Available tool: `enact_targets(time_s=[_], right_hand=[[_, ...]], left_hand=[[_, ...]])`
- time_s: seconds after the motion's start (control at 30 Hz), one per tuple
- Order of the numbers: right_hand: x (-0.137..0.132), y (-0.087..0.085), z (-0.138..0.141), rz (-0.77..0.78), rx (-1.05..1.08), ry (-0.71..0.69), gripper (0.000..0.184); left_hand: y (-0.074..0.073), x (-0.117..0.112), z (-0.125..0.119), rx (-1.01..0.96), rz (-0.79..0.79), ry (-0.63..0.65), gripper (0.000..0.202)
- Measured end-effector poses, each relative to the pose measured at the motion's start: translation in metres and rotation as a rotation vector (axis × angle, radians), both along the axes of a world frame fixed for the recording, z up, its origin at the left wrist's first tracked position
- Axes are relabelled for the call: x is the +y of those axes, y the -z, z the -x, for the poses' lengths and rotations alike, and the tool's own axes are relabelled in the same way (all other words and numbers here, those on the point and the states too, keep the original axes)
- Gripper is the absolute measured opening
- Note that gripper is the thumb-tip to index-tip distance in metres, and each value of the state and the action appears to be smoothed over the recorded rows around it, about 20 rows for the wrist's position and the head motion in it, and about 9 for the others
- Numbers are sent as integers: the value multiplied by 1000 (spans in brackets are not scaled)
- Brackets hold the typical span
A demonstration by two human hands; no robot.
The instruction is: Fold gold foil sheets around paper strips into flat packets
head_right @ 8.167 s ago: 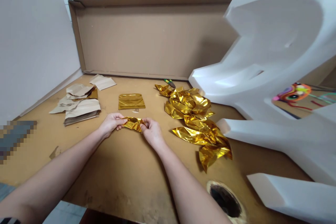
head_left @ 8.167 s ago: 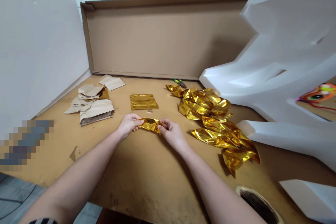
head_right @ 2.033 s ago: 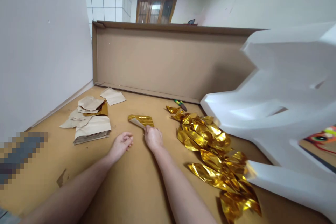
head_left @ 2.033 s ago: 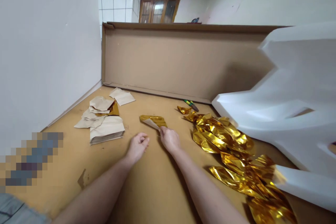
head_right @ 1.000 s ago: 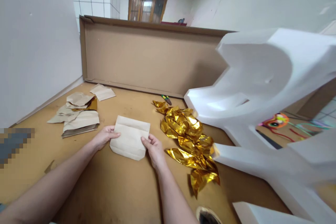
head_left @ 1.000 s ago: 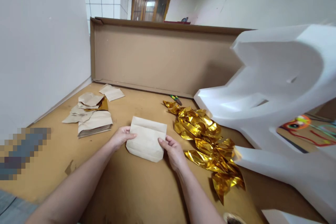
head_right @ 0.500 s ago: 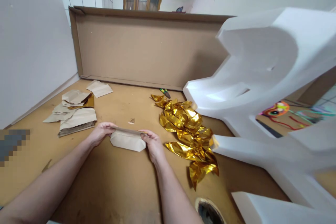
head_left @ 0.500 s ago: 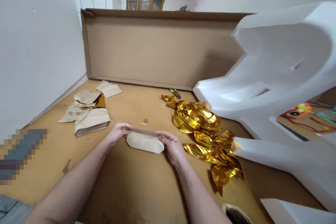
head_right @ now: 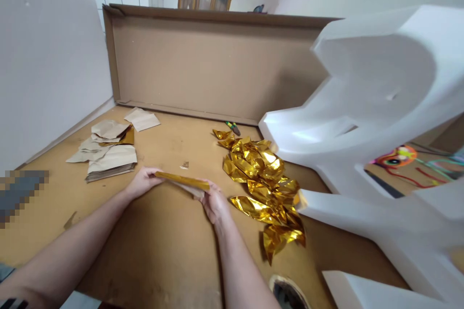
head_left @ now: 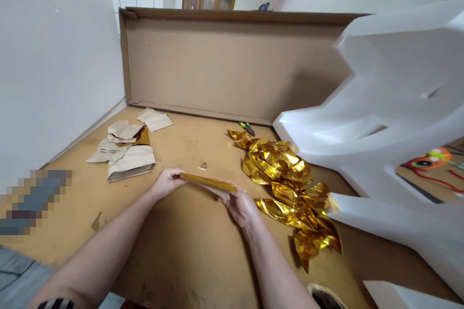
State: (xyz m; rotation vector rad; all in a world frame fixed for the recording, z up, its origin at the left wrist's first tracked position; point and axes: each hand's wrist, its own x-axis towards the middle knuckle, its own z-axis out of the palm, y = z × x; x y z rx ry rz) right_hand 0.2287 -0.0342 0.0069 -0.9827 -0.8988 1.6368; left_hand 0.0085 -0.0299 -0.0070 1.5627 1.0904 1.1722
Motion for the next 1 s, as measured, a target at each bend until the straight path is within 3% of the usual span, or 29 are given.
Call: enact_targets(time_s=[0.2,0.4,0.47,0.53,0.6,0.67,0.73,0.83,0.93,1.0], right_hand=[[-6,-11,5,-174,-51,24,39],[-5,-3,6,-229,-376,194,38],[-4,0,5,-269,-552,242,32],[-2,3,3,-327,-771,276,26],[-1,5,2,-360,-986,288,22],[0,5,2,-361,-1158,275,26],[0,5,3,-354,-1294,242,33],[-3,2,5,-334,-1450,176,42],[-6,-2,6,-310,-1533,119,48],[-8,-3,7,-377,-1572,125,48]], left_hand=[[4,2,-5,-68,254,-99,28],[-3,1,-5,-44,351,-10,20],[-1,1,-5,0,327,-26,19],[1,1,-5,125,257,-136,25],[1,-2,-6,333,102,-284,33],[-1,-6,-9,536,-115,-345,34],[-6,-12,-14,668,-302,-241,25],[-10,-21,-23,785,-426,17,20],[-7,-27,-31,892,-440,154,32],[-2,-29,-34,958,-375,246,47]])
